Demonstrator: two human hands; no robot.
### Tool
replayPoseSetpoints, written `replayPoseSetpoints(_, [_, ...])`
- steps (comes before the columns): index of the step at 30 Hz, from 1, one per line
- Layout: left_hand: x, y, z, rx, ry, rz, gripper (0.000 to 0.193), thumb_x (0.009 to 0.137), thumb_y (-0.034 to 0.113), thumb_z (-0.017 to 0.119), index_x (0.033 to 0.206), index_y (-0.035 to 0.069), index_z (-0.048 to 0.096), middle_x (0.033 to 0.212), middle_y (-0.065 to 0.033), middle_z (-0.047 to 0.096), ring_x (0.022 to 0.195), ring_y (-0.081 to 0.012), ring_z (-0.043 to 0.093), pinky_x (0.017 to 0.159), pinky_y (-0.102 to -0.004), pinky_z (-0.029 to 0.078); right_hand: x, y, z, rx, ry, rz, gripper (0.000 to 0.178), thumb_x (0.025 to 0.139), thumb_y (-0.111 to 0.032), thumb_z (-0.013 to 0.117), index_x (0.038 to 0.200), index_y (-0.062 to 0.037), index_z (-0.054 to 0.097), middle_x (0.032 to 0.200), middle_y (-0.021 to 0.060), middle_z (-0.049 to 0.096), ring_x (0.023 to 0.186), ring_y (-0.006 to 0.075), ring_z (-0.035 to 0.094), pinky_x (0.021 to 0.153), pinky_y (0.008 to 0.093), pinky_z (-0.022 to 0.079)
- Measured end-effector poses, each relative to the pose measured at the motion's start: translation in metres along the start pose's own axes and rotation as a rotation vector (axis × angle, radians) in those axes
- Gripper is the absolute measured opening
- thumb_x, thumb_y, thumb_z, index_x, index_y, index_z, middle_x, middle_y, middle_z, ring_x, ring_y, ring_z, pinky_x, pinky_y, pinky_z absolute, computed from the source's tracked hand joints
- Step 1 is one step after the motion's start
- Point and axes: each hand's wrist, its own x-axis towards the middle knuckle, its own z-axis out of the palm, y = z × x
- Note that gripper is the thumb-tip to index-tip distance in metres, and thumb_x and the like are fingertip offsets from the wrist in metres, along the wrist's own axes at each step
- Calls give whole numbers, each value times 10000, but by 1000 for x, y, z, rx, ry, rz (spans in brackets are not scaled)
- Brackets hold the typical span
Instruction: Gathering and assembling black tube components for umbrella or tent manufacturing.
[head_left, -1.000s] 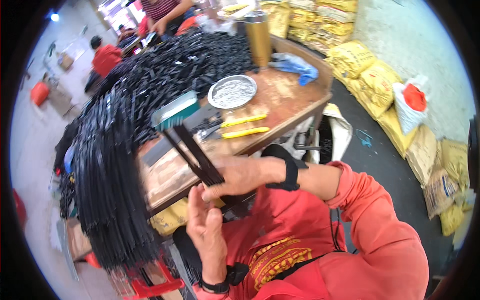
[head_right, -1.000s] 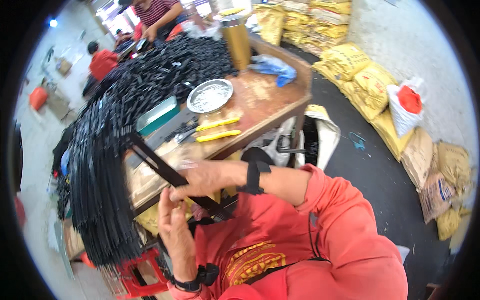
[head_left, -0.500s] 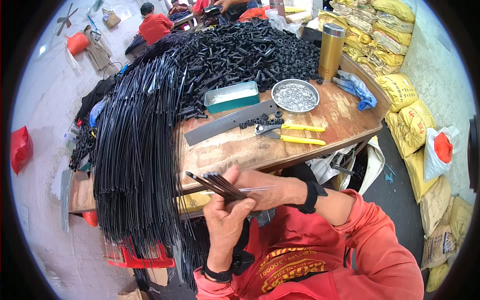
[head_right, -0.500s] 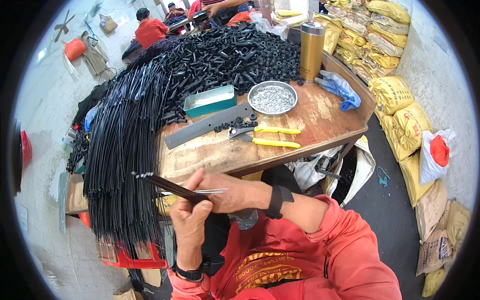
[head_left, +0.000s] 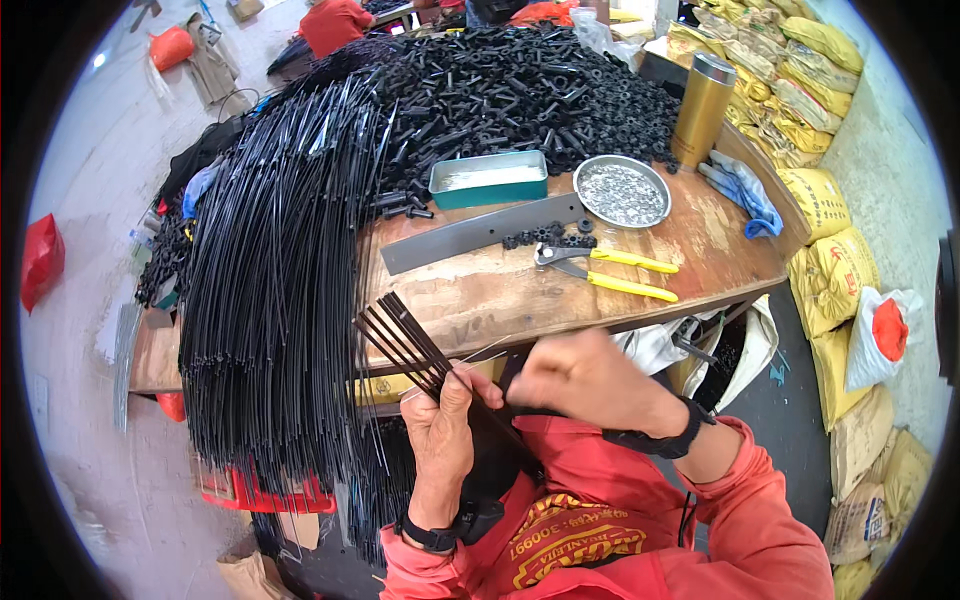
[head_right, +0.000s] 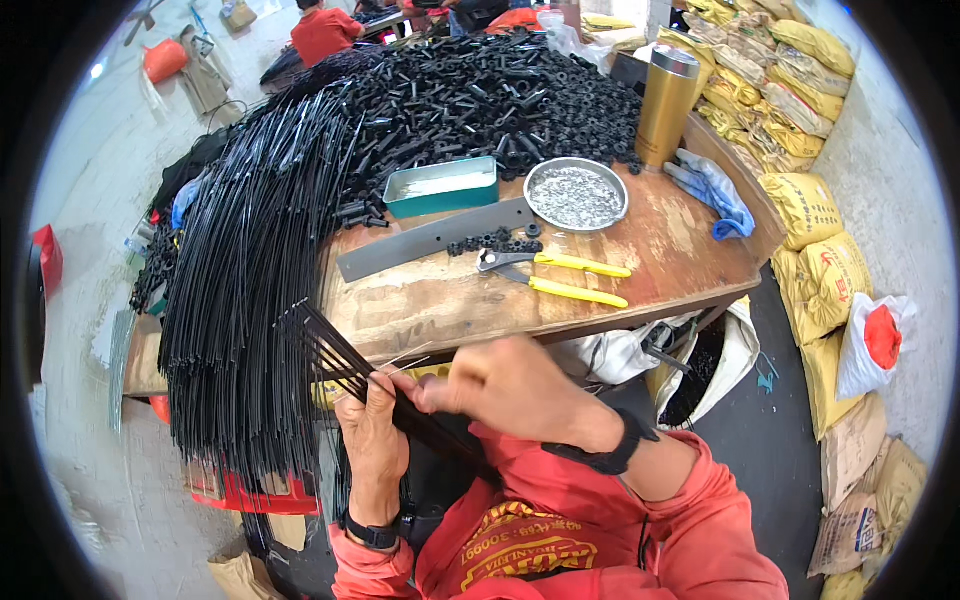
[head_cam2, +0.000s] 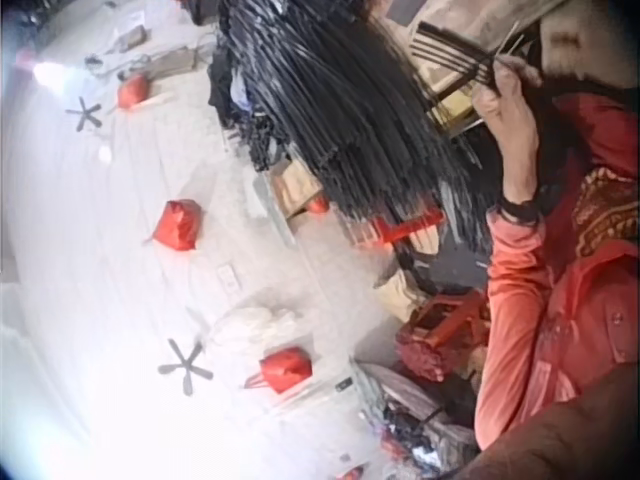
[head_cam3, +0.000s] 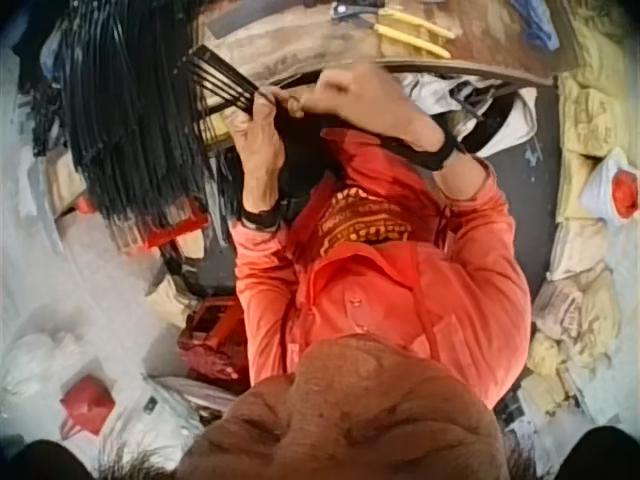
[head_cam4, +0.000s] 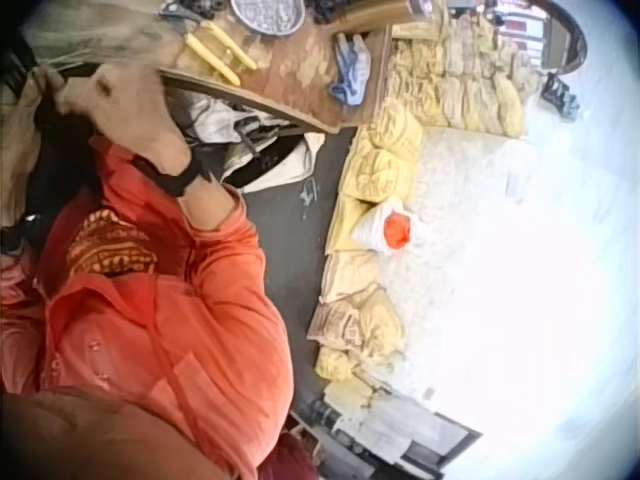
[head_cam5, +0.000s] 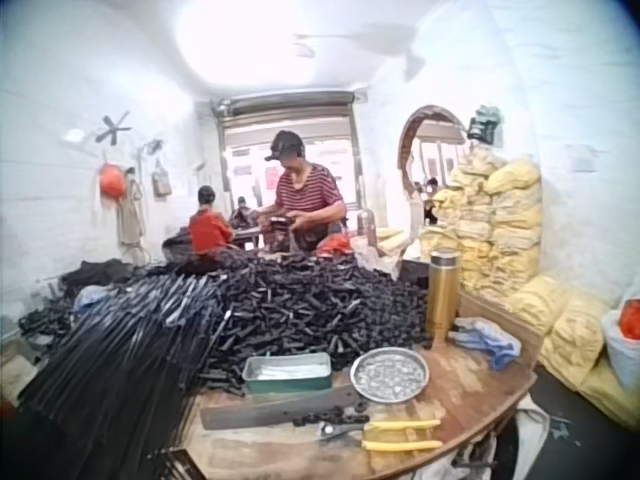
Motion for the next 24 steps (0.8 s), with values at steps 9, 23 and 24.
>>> replayPoseSetpoints(9, [-1,1,6,-51,-105,15,282,875,227,574,879,-53,605,692,-65,591,633,-130,555,596,-259,462,45,8,36,594,212,-165,747,911,-574,146,1293,42,328,1209,197,465,1146,241,438,976,348,325])
replayPoseSetpoints(23, [9,-5,9,-83,-139,-12,249,896,193,542,886,-50,595,677,-61,576,619,-122,557,571,-247,458,54,0,23,929,-183,26,778,873,-632,227,1210,41,421,1075,135,555,983,197,540,866,285,425])
replayPoseSetpoints(24, [9,-4,9,-89,-134,-35,252,896,195,540,867,-51,590,669,-61,568,606,-123,553,556,-247,459,55,1,17,927,-186,23,778,873,-632,227,1210,41,421,1075,135,555,983,197,540,866,285,425])
